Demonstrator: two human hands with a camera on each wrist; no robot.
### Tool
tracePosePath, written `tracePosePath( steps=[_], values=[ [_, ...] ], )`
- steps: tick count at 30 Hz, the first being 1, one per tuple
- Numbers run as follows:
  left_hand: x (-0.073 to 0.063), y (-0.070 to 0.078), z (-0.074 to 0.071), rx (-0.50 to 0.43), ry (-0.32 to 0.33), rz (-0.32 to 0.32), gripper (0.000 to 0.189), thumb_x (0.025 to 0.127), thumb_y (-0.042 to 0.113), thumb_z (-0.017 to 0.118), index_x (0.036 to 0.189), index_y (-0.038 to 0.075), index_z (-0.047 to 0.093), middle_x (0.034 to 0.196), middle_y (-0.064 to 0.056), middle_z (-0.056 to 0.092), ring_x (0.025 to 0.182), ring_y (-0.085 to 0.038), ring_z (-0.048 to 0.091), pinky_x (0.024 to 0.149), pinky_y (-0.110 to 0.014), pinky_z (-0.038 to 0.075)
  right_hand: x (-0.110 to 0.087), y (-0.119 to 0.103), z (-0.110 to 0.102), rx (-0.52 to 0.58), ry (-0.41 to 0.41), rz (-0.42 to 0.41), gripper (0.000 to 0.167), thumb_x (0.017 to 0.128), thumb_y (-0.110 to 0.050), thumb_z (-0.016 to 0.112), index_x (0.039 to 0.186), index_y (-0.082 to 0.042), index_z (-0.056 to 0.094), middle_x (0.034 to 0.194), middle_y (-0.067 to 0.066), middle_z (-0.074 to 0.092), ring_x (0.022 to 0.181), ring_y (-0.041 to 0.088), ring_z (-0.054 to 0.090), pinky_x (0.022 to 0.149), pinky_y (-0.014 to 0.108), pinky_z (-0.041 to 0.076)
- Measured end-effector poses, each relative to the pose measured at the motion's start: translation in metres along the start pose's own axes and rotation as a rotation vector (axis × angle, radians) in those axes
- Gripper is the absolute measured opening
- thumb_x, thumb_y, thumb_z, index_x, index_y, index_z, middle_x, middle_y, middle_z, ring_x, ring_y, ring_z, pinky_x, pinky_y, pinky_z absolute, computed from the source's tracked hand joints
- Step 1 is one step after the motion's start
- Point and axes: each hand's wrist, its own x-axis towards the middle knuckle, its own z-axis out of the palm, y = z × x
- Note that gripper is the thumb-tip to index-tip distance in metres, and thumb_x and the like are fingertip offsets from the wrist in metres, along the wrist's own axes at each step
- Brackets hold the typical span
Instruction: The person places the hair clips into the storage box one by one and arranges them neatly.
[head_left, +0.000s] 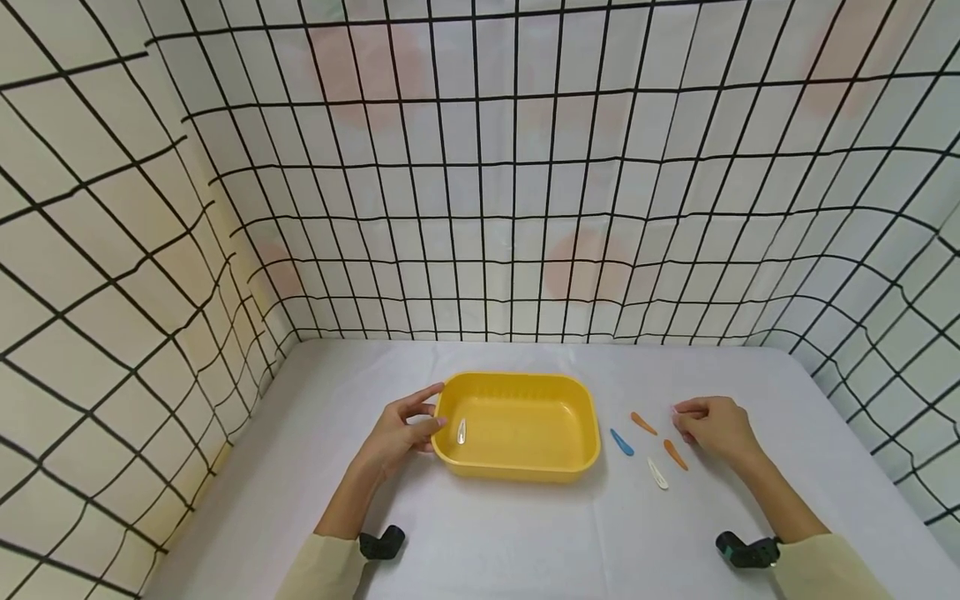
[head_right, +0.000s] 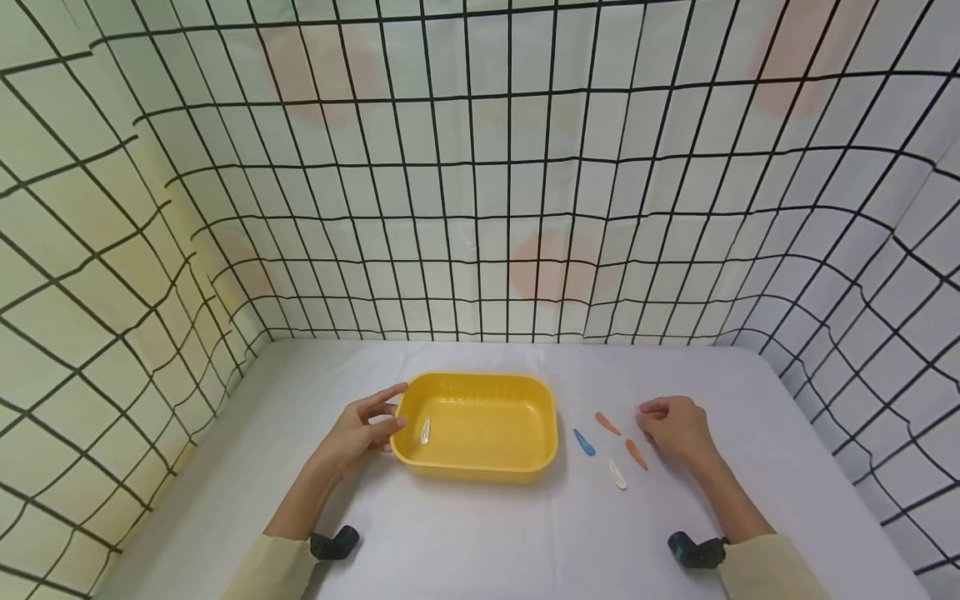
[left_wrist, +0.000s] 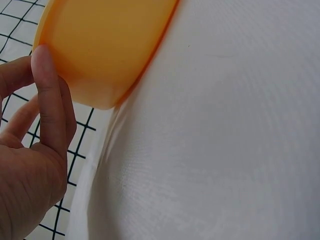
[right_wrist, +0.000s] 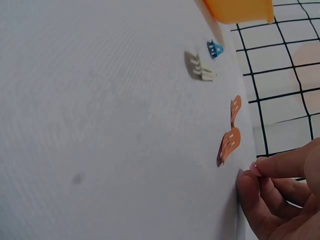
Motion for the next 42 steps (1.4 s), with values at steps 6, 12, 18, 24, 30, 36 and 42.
tracePosePath(
  steps=[6,12,18,24,30,36,42],
  values=[
    [-0.001,0.000,-0.001,0.000,-0.002,-0.001,0.064,0.089,0.005,0.077,0.148,0.025,0.058,0.116,-0.013,0.058,0.061,-0.016,0.062,0.059,-0.023,0.061,-0.003,-0.008,0.000,-0.008,0.012,-0.013,0.033,0.098,-0.019,0.068,0.118,0.007,0.071,0.101,0.018,0.076,0.086,0.022,0.069,0.065,0.023,0.053],
    [-0.002,0.000,-0.002,0.003,-0.002,0.003,0.064,0.090,0.006,0.077,0.148,0.025,0.057,0.117,-0.013,0.058,0.061,-0.016,0.061,0.059,-0.023,0.061,-0.006,-0.022,-0.001,0.077,-0.031,0.004,0.034,0.100,-0.018,0.065,0.121,0.008,0.068,0.102,0.017,0.075,0.084,0.018,0.068,0.063,0.024,0.057],
    [-0.003,0.000,-0.002,0.002,0.001,0.000,0.064,0.090,0.006,0.077,0.148,0.026,0.058,0.117,-0.013,0.058,0.061,-0.016,0.061,0.059,-0.024,0.061,-0.010,-0.038,-0.003,0.186,-0.088,0.005,0.037,0.101,-0.017,0.064,0.125,0.011,0.065,0.108,0.021,0.074,0.083,0.013,0.070,0.072,0.025,0.063],
    [-0.003,0.001,-0.002,0.007,0.005,0.000,0.065,0.089,0.006,0.077,0.148,0.026,0.058,0.117,-0.013,0.058,0.061,-0.016,0.062,0.059,-0.024,0.061,-0.014,-0.058,-0.003,0.270,-0.118,-0.018,0.038,0.103,-0.017,0.064,0.128,0.012,0.063,0.114,0.023,0.072,0.086,0.015,0.074,0.077,0.030,0.065],
    [-0.003,0.001,-0.002,-0.002,0.001,0.001,0.065,0.089,0.005,0.077,0.148,0.025,0.058,0.116,-0.012,0.059,0.060,-0.016,0.060,0.059,-0.024,0.061,-0.013,-0.072,0.001,0.339,-0.168,-0.007,0.041,0.104,-0.023,0.063,0.131,0.008,0.062,0.112,0.017,0.074,0.091,0.020,0.075,0.085,0.033,0.064],
    [-0.002,0.002,-0.001,-0.014,-0.005,0.008,0.065,0.089,0.003,0.076,0.148,0.024,0.058,0.115,-0.012,0.058,0.059,-0.014,0.060,0.057,-0.024,0.061,-0.013,-0.085,0.003,0.422,-0.211,-0.001,0.045,0.102,-0.025,0.066,0.132,0.009,0.060,0.107,0.011,0.075,0.094,0.023,0.076,0.085,0.030,0.064],
    [0.000,0.001,0.000,-0.014,-0.003,0.007,0.065,0.089,0.004,0.077,0.147,0.025,0.059,0.116,-0.013,0.059,0.059,-0.015,0.060,0.057,-0.024,0.061,-0.015,-0.100,0.008,0.484,-0.254,-0.002,0.047,0.102,-0.025,0.066,0.133,0.010,0.059,0.104,0.012,0.075,0.093,0.025,0.076,0.084,0.028,0.064]
  ],
)
